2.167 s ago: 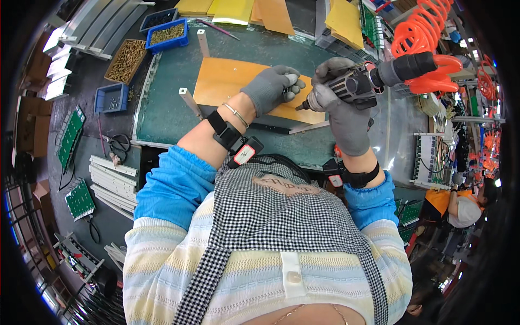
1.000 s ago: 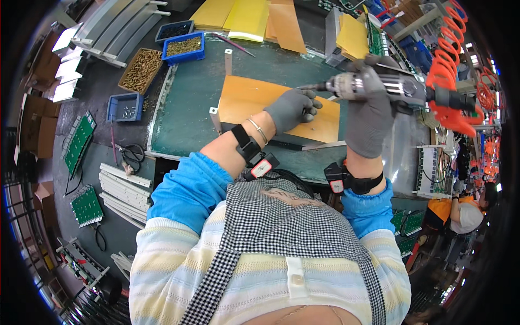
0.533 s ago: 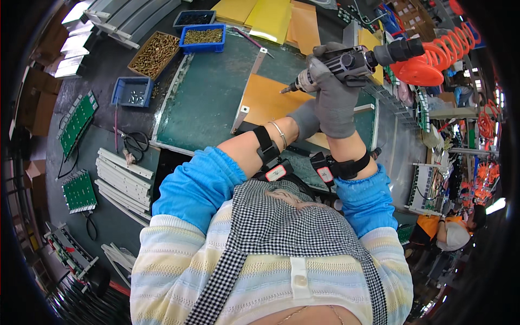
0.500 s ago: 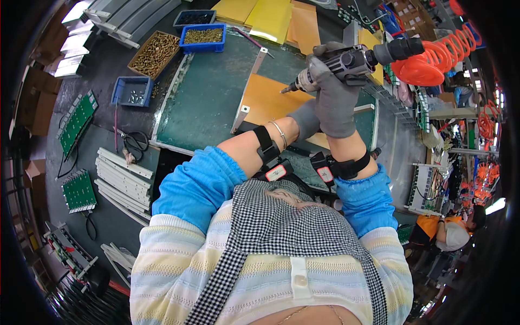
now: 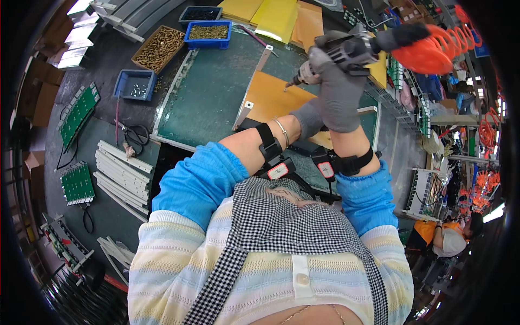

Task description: The person picks up screws from a bin and drives them into a metal frame using a power tool. They then place a yellow panel on the frame, position a circuit board over it, and secure the assembly with more screws.

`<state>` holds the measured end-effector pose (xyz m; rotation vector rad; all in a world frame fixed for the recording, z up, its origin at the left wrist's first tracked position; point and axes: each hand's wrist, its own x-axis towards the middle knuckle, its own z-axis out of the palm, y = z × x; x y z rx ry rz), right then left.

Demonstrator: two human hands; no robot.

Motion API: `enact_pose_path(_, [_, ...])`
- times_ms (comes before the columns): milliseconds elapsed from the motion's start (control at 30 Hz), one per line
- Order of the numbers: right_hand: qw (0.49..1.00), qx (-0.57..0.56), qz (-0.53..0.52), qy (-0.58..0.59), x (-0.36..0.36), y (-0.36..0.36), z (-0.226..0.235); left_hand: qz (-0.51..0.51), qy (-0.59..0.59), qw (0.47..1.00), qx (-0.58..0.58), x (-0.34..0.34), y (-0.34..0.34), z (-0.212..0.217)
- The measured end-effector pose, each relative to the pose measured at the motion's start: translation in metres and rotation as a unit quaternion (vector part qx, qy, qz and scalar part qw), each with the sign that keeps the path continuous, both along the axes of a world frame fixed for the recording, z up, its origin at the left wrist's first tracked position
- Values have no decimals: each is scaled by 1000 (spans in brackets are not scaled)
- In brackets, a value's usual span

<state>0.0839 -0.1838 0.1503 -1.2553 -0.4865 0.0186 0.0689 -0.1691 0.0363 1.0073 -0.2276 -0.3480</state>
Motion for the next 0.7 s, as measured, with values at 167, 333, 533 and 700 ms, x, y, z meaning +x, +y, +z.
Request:
enact_pose_path(167, [997,35,-29,-55,-14,-35,40,46,231,962,-136,1,-2,6])
enact_pose_path(333, [993,31,-104,-45,-19,-79,42,36,260,942,-211,-2,8,10])
enact_pose_path(533, [988,83,-128,-38,-21,-90,31,34,238,949,-202,0,5,5])
enact_pose_path(700, [979,116,-164,-44,-16,-92,28,29,250,948,-192,-1,5,8])
